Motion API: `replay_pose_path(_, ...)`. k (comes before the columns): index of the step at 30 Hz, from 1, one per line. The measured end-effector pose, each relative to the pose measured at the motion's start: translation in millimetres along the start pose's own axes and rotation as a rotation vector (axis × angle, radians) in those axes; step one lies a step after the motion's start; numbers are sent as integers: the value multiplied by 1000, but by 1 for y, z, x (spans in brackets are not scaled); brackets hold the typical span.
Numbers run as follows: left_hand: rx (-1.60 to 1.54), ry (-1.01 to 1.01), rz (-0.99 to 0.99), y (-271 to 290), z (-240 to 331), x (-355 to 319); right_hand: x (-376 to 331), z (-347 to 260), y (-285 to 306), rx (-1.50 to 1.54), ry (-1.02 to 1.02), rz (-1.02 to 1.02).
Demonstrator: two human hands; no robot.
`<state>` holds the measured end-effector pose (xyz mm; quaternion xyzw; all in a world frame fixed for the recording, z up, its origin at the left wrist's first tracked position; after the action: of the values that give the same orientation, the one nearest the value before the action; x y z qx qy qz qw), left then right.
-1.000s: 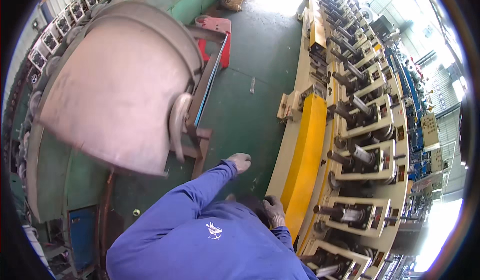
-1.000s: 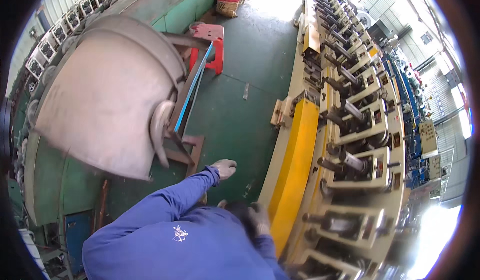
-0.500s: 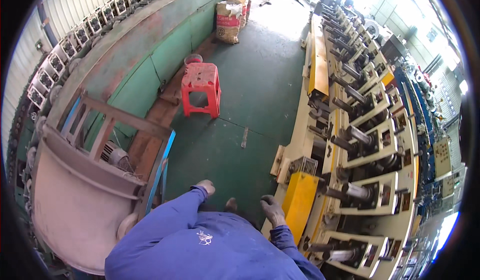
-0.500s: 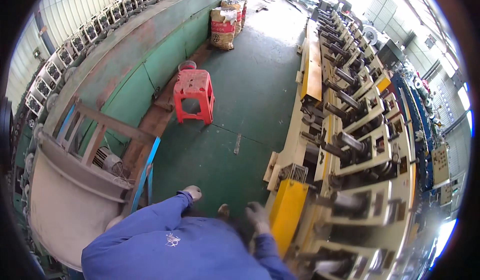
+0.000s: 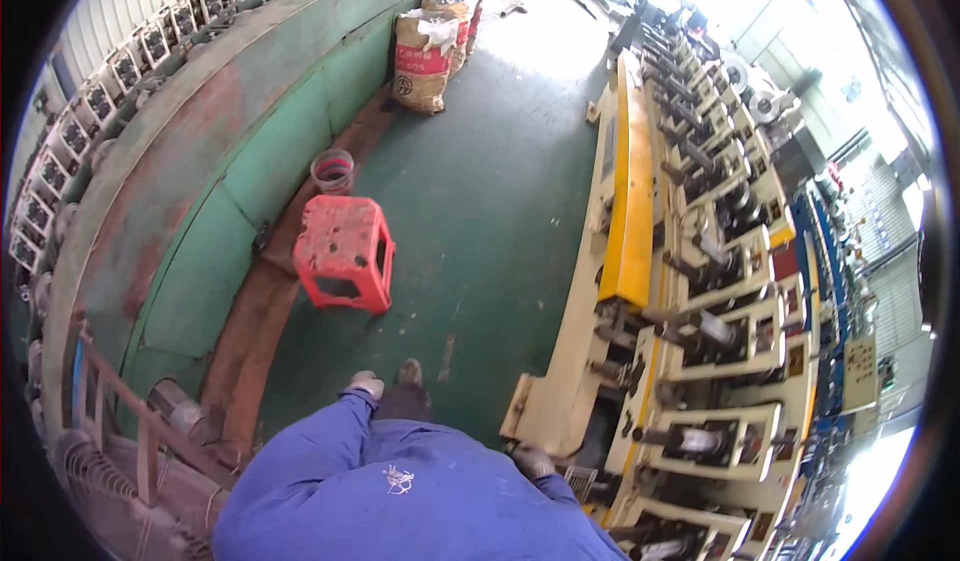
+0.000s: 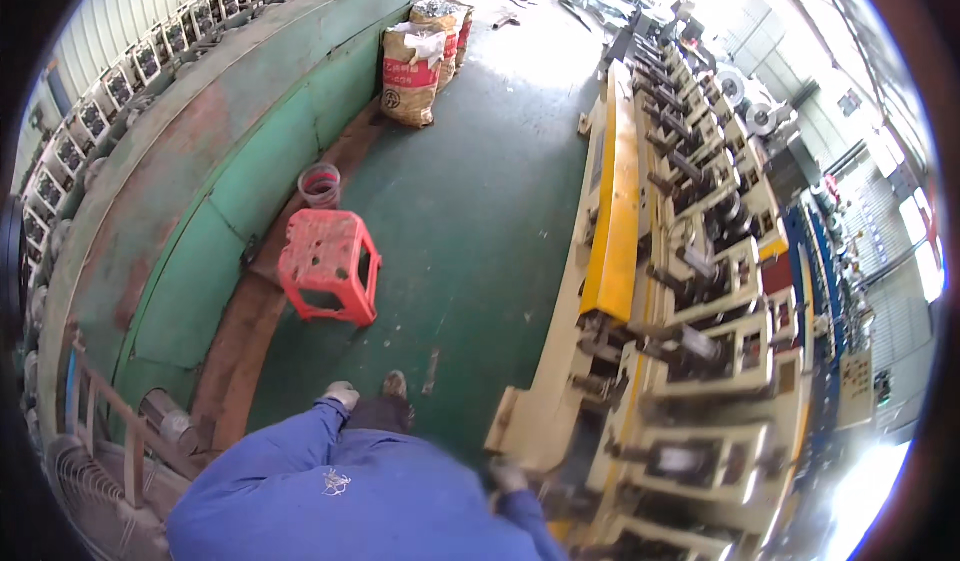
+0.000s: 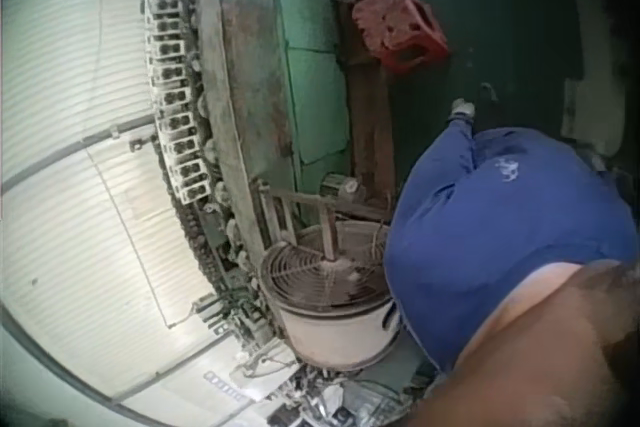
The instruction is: The operator uses a tape measure to check a long metal profile, interacts with a machine control panel, and cuts a sheet metal strip with handheld metal shears.
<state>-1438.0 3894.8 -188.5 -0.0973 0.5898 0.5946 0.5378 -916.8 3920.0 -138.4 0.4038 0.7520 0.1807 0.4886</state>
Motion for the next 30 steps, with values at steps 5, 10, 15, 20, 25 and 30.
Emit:
replay_pose_path(5, 34, -313, 78, 140, 156, 74, 58, -15, 92, -15, -39, -46)
replay_pose_path(10, -91, -340, 114, 198, 261, 175, 230, -89, 147, 603, -425, 117)
replay_pose_path(15, 65, -218, -12, 218, 325, 265, 415, -154, 216, 681, -318, 114)
replay_pose_path(20, 250, -84, -29, 280, 387, 322, 602, -168, 320, 298, -102, 55)
replay_pose_path(25, -1, -101, 87, 381, 532, 413, 778, -255, 456, 516, -124, 0)
replay_pose_path(30, -52, -148, 110, 433, 680, 529, 899, -394, 578, 702, -129, 87)
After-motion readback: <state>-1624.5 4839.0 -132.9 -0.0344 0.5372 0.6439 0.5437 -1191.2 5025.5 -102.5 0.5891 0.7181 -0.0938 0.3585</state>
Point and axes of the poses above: each hand's wrist, its own x-axis towards the middle knuckle, its own y-axis out of the back of the hand, z = x × y, the point moved 1 cm from there along x, towards the middle knuckle, and after that the axes turned 2 degrees about z, right-handed, at the moved point
